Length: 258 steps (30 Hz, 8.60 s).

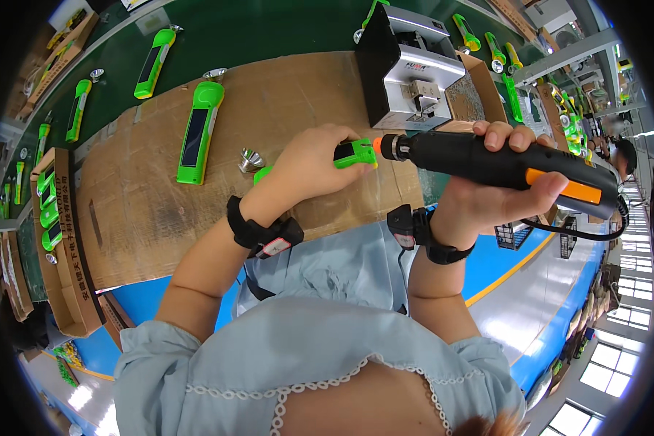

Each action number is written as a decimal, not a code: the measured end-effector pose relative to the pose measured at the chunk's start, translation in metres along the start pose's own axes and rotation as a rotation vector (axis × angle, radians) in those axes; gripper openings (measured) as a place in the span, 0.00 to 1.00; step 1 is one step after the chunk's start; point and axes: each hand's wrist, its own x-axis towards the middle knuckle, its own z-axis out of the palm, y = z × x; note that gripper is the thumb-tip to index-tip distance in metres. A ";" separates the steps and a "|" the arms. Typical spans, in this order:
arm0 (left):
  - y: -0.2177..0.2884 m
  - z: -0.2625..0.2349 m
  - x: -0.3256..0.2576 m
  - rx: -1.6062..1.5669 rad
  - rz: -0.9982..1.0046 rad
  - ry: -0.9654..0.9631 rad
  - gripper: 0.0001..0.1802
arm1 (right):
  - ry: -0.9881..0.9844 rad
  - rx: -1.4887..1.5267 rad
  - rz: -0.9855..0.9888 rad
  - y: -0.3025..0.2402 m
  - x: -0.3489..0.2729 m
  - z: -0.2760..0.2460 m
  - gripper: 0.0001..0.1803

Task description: Assembling the components of green plastic flashlights using an electric screwdriver.

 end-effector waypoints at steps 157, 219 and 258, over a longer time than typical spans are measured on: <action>0.002 -0.021 -0.032 0.891 -0.135 -0.201 0.24 | 0.135 -0.574 -0.187 0.050 0.080 -0.028 0.23; -0.014 0.032 -0.003 0.303 0.084 0.153 0.48 | -0.275 -0.376 0.242 0.059 -0.002 0.017 0.15; 0.220 -0.040 -0.116 -1.089 0.601 0.600 0.15 | -0.356 -0.094 0.204 0.025 0.040 -0.021 0.14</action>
